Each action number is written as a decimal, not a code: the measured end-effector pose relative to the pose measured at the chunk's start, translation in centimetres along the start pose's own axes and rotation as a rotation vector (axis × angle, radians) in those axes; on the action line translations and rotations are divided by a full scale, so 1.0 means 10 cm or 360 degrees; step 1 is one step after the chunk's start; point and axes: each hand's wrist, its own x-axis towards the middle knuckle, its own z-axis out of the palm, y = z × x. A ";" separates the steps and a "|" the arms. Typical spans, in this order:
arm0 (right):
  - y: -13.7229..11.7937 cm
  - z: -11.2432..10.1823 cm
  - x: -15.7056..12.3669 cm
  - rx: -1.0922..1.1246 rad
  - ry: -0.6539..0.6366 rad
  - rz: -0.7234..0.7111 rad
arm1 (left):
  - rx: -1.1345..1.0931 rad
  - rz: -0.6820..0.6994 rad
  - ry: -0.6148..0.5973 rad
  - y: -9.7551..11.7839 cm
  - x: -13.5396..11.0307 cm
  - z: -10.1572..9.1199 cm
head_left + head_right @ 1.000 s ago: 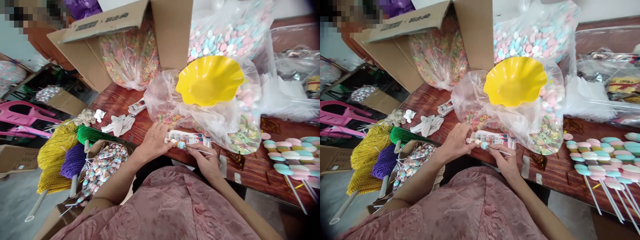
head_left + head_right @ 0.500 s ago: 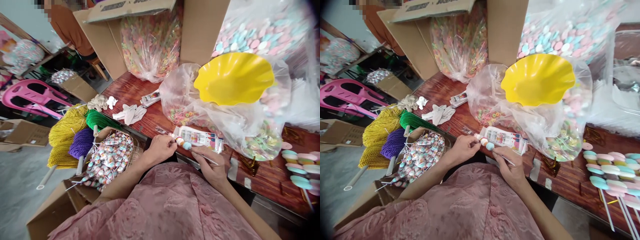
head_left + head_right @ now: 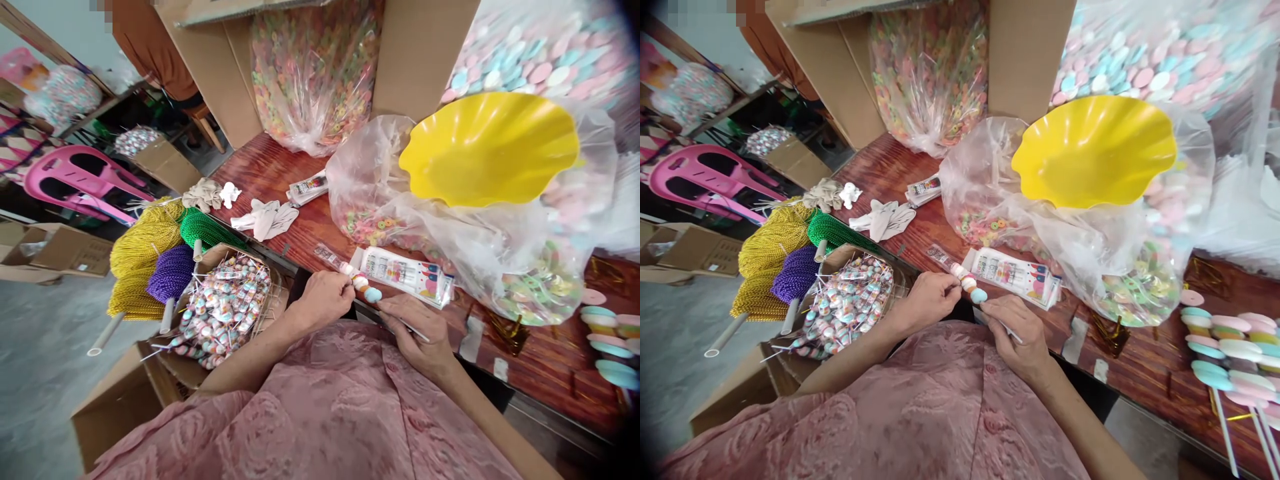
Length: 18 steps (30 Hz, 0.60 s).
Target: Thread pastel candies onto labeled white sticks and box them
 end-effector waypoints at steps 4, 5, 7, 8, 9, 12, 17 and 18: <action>0.00 0.01 -0.01 -0.0018 -0.0019 -0.0047 | 0.0011 0.0024 0.0027 -0.01 -0.01 0.04; 0.00 0.01 -0.01 -0.0027 -0.0014 -0.0057 | -0.0007 0.0039 0.0032 -0.02 -0.01 0.05; 0.01 0.01 -0.01 -0.0037 0.0006 -0.0074 | -0.0066 0.0072 0.0041 -0.05 -0.01 0.06; 0.01 0.00 -0.01 -0.0036 0.0015 -0.0078 | -0.0102 0.0084 0.0045 -0.06 -0.01 0.07; 0.01 0.00 -0.01 -0.0032 0.0020 -0.0081 | -0.0135 0.0092 0.0050 -0.07 -0.01 0.07; 0.01 0.00 -0.01 -0.0020 0.0013 -0.0092 | -0.0209 0.0089 0.0069 -0.08 -0.01 0.09; 0.02 0.01 -0.01 -0.0034 0.0007 -0.0123 | -0.0278 0.0089 0.0115 -0.09 0.00 0.13; 0.02 0.01 -0.01 -0.0037 0.0003 -0.0124 | -0.0300 0.0098 0.0122 -0.10 0.00 0.14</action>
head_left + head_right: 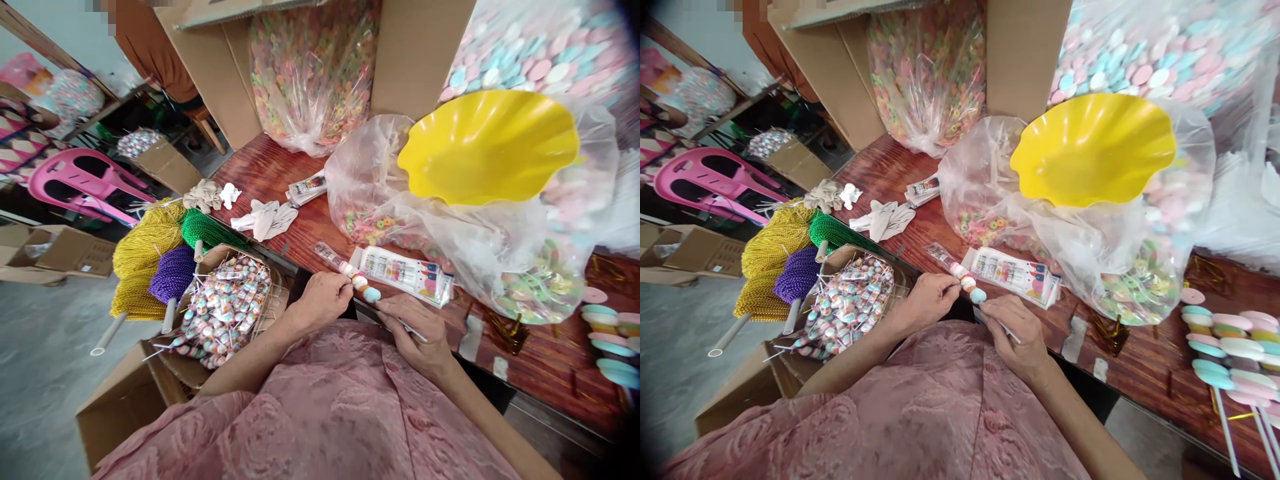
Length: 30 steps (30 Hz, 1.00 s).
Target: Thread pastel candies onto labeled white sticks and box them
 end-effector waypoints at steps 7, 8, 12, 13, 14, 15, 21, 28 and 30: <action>0.00 0.00 0.01 -0.0002 0.0024 0.0014 | -0.0200 0.0119 -0.0003 -0.05 -0.03 -0.01; -0.01 0.00 0.01 0.0000 0.0024 0.0016 | -0.0211 0.0125 0.0003 -0.05 -0.03 -0.01; 0.00 0.00 0.00 0.0002 0.0014 0.0022 | -0.0186 0.0110 0.0035 -0.07 -0.01 0.02; 0.01 0.00 0.00 0.0003 0.0012 0.0025 | -0.0174 0.0102 0.0043 -0.07 -0.01 0.03; 0.01 0.00 0.00 0.0005 0.0011 0.0028 | -0.0164 0.0094 0.0051 -0.07 0.00 0.04; 0.01 0.01 -0.01 0.0008 0.0009 0.0031 | -0.0155 0.0086 0.0058 -0.07 0.00 0.05; 0.01 0.01 -0.01 0.0009 0.0010 0.0038 | -0.0032 0.0094 0.0135 -0.09 0.01 0.10; 0.04 0.03 -0.04 -0.0011 0.0002 0.0028 | 0.0251 0.0257 0.0398 -0.11 -0.04 0.17; 0.04 0.02 -0.04 -0.0016 0.0006 0.0046 | 0.0343 0.0431 0.0491 -0.10 -0.05 0.08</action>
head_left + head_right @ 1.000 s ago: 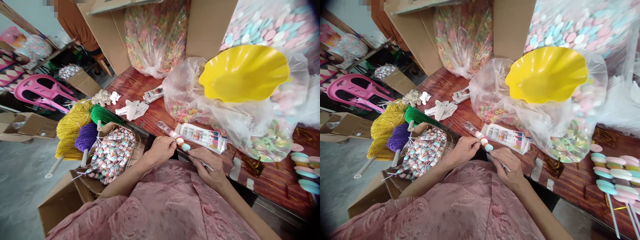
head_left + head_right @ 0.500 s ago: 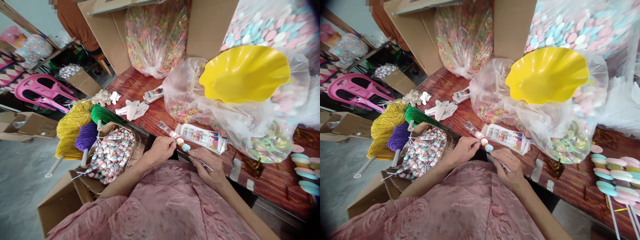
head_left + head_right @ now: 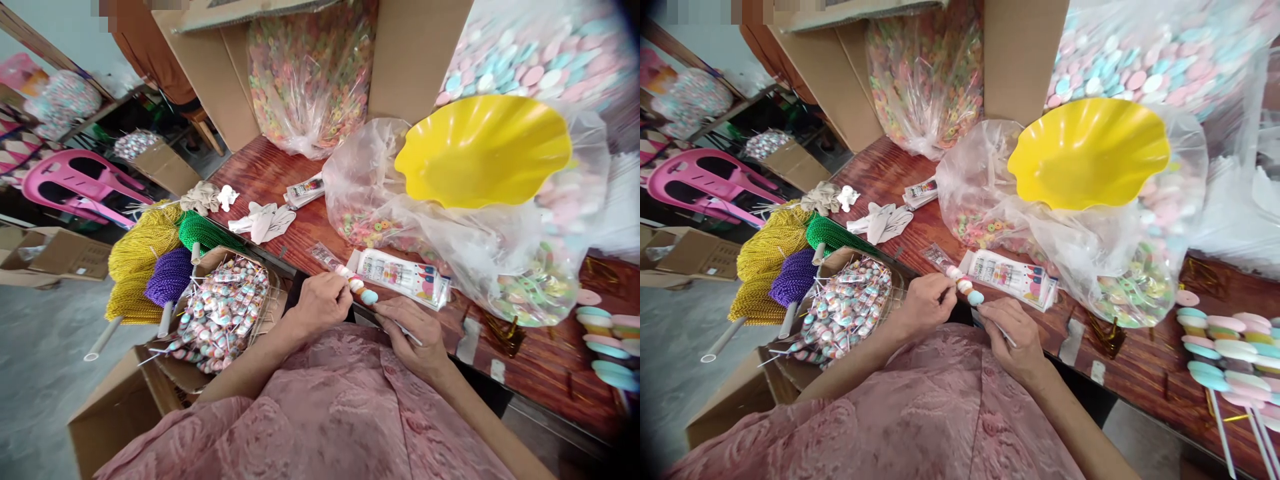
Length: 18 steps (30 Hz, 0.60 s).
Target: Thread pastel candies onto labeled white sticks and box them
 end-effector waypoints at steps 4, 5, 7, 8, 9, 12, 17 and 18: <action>0.00 -0.03 0.01 0.0083 0.0034 0.0167 | 0.0052 0.0413 -0.0039 -0.16 0.16 -0.19; 0.01 -0.04 0.01 0.0122 0.0065 0.0244 | -0.0017 0.0489 -0.0124 -0.23 0.21 -0.20; 0.04 -0.07 -0.01 0.0200 0.0145 0.0402 | -0.0251 0.0575 -0.0291 -0.39 0.28 -0.16; 0.06 -0.08 -0.02 0.0241 0.0177 0.0467 | -0.0384 0.0579 -0.0327 -0.47 0.29 -0.12; 0.08 -0.09 -0.04 0.0282 0.0201 0.0522 | -0.0493 0.0547 -0.0322 -0.54 0.30 -0.06; 0.13 -0.11 -0.09 0.0434 0.0263 0.0674 | -0.0613 0.0380 -0.0197 -0.67 0.26 0.10; 0.14 -0.10 -0.09 0.0458 0.0360 0.0800 | -0.0550 0.0329 -0.0138 -0.67 0.20 0.16; 0.13 -0.10 -0.07 0.0405 0.0341 0.0803 | -0.0545 0.0344 -0.0135 -0.66 0.19 0.14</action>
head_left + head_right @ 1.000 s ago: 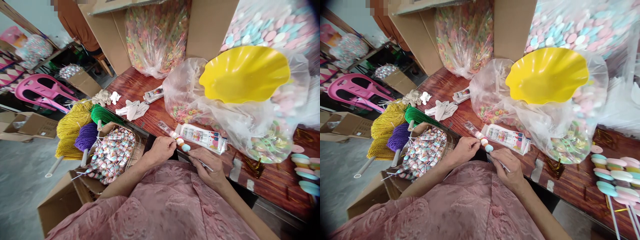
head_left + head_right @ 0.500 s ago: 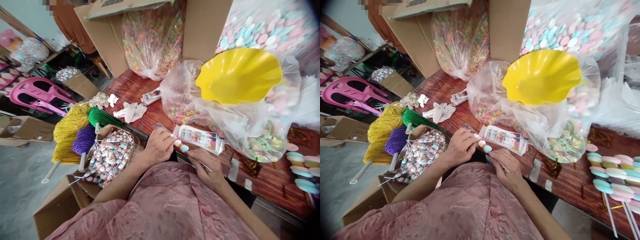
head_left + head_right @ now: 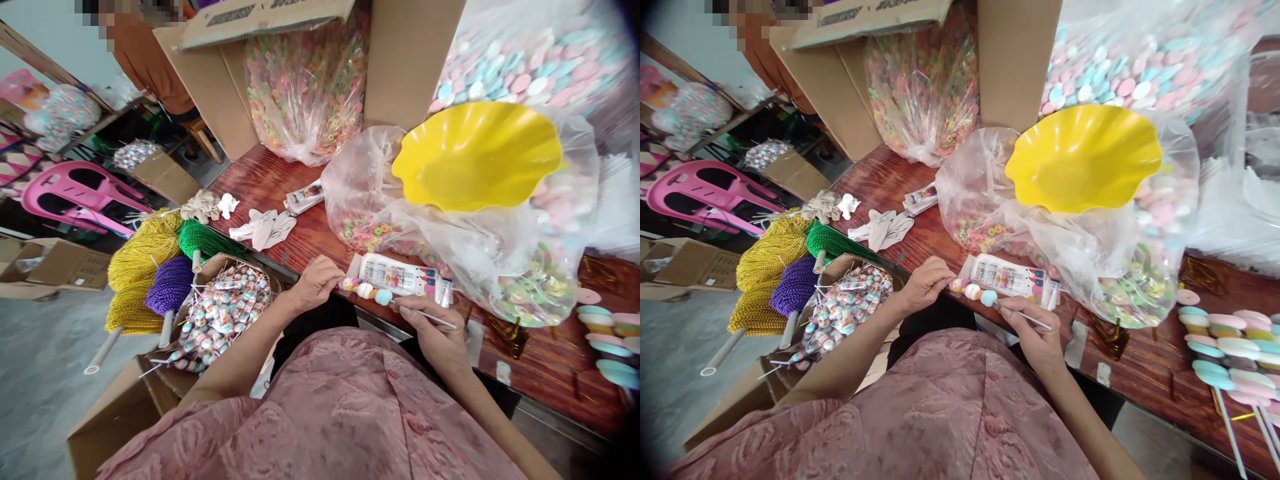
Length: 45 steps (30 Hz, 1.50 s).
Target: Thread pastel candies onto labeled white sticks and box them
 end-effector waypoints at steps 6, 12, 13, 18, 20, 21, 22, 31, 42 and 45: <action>-0.04 0.04 0.01 -0.0050 -0.0028 0.0065 | 0.0322 0.0159 -0.0205 0.10 0.01 -0.09; -0.05 0.06 0.04 0.0449 0.0008 0.0265 | 0.0454 0.0209 -0.0337 0.15 0.09 -0.13; -0.07 0.07 0.05 0.0519 0.0002 0.0264 | 0.0427 0.0212 -0.0336 0.16 0.11 -0.14; -0.16 0.10 0.09 0.0671 -0.0009 0.0235 | 0.0251 0.0107 -0.0311 0.21 0.18 -0.16; -0.17 0.09 0.08 0.0626 0.0024 0.0167 | 0.0184 0.0019 -0.0331 0.24 0.21 -0.17; -0.18 0.07 0.08 0.0570 0.0043 0.0102 | 0.0144 -0.0024 -0.0349 0.25 0.22 -0.17; -0.20 0.05 0.08 0.0480 0.0058 0.0017 | 0.0103 -0.0057 -0.0365 0.27 0.24 -0.17; -0.54 -0.14 0.21 -0.0328 -0.0361 -0.0663 | -0.0002 0.0062 -0.0475 0.41 0.42 -0.21; -0.64 -0.13 0.18 -0.0424 -0.0323 -0.0727 | 0.0154 0.0042 -0.0474 0.54 0.53 -0.01; -0.59 -0.15 0.16 -0.0499 -0.0170 -0.0722 | 0.0186 0.0081 -0.0479 0.55 0.53 0.05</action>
